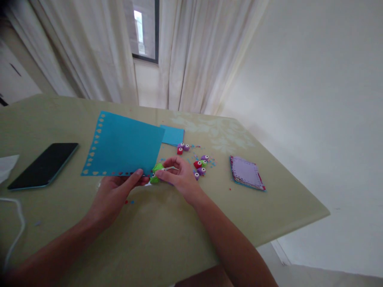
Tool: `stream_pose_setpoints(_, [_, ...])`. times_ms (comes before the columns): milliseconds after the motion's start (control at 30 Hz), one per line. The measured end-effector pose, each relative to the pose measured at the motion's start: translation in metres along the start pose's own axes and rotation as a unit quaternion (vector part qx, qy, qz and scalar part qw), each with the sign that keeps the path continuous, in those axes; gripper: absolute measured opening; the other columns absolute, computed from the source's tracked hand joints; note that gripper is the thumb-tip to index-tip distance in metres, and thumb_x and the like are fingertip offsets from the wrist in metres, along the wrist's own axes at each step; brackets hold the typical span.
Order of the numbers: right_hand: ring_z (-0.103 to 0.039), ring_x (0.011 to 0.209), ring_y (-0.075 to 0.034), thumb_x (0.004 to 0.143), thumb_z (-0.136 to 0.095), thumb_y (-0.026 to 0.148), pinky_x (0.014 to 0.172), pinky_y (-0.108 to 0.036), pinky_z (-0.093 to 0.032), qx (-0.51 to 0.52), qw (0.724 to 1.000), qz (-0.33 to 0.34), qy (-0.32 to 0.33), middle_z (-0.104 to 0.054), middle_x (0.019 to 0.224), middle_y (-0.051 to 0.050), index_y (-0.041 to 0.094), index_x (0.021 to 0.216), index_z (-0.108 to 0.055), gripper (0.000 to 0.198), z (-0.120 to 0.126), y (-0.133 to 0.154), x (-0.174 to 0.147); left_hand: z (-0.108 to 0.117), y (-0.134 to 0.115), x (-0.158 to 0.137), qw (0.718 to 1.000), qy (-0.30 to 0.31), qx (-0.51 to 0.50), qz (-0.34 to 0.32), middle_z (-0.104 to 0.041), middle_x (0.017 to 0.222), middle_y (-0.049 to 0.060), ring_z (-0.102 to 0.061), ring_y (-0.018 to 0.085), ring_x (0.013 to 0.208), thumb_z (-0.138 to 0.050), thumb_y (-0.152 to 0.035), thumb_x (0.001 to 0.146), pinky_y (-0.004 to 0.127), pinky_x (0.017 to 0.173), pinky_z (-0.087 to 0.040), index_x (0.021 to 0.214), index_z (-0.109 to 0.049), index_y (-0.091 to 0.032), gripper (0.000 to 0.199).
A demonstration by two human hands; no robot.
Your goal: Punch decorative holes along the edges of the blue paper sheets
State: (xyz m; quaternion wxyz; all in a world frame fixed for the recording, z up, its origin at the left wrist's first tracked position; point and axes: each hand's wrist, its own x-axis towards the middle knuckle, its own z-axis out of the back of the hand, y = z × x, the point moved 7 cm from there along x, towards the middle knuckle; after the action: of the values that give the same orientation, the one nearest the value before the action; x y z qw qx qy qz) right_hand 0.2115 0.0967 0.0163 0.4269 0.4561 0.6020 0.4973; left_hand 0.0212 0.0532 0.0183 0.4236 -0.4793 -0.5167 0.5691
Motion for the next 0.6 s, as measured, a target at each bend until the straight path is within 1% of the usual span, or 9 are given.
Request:
stream_pose_setpoints(100, [-0.072,0.083,-0.016,0.061,-0.1,0.038,0.077,-0.03,-0.058,-0.005,1.0,-0.002,-0.002,-0.07,0.108,-0.002,0.023,0.106,-0.072,0.055,-0.0023,0.0003,-0.001,0.0001,-0.0017,-0.0011,1.0,-0.006,0.005,-0.001,-0.081,0.069,0.006,-0.078,0.027,0.069,-0.079,-0.05,0.08,0.035,0.064,-0.061,0.088,-0.081,-0.021,0.03])
stream_pose_setpoints(167, [-0.072,0.082,-0.016,0.063,-0.099,0.039,0.077,-0.031,-0.058,-0.02,1.0,-0.005,-0.005,-0.072,0.105,-0.002,0.023,0.11,-0.075,0.055,-0.0023,-0.0007,-0.0003,0.001,-0.0017,-0.0011,1.0,-0.012,0.015,-0.002,-0.081,0.069,0.006,-0.076,0.026,0.065,-0.078,-0.05,0.081,0.036,0.063,-0.061,0.09,-0.081,-0.021,0.031])
stream_pose_setpoints(300, [-0.071,0.078,-0.017,0.066,-0.097,0.042,0.074,-0.031,-0.056,-0.022,1.0,-0.004,0.004,-0.076,0.092,-0.001,0.024,0.106,-0.079,0.047,-0.0037,-0.0033,0.0012,0.0021,-0.0023,-0.0013,0.999,-0.014,0.031,-0.01,-0.081,0.069,0.006,-0.077,0.027,0.066,-0.075,-0.051,0.082,0.037,0.065,-0.063,0.089,-0.081,-0.021,0.031])
stream_pose_setpoints(433, [-0.071,0.075,-0.016,0.065,-0.099,0.039,0.072,-0.029,-0.055,0.003,1.0,-0.008,0.012,-0.078,0.091,0.0,0.024,0.102,-0.079,0.045,-0.0053,-0.0043,0.0004,0.0012,-0.002,-0.0016,0.999,-0.009,0.037,-0.01,-0.081,0.068,0.007,-0.08,0.03,0.074,-0.075,-0.051,0.082,0.038,0.067,-0.064,0.084,-0.08,-0.021,0.031])
stream_pose_setpoints(600, [-0.071,0.074,-0.016,0.064,-0.1,0.038,0.072,-0.028,-0.055,0.021,1.0,-0.014,0.012,-0.078,0.086,0.001,0.024,0.101,-0.077,0.046,-0.0052,-0.0052,0.0,0.0007,0.0005,-0.0014,0.999,-0.012,0.039,-0.003,-0.082,0.073,0.007,-0.08,0.029,0.073,-0.076,-0.053,0.081,0.039,0.069,-0.065,0.085,-0.08,-0.02,0.033])
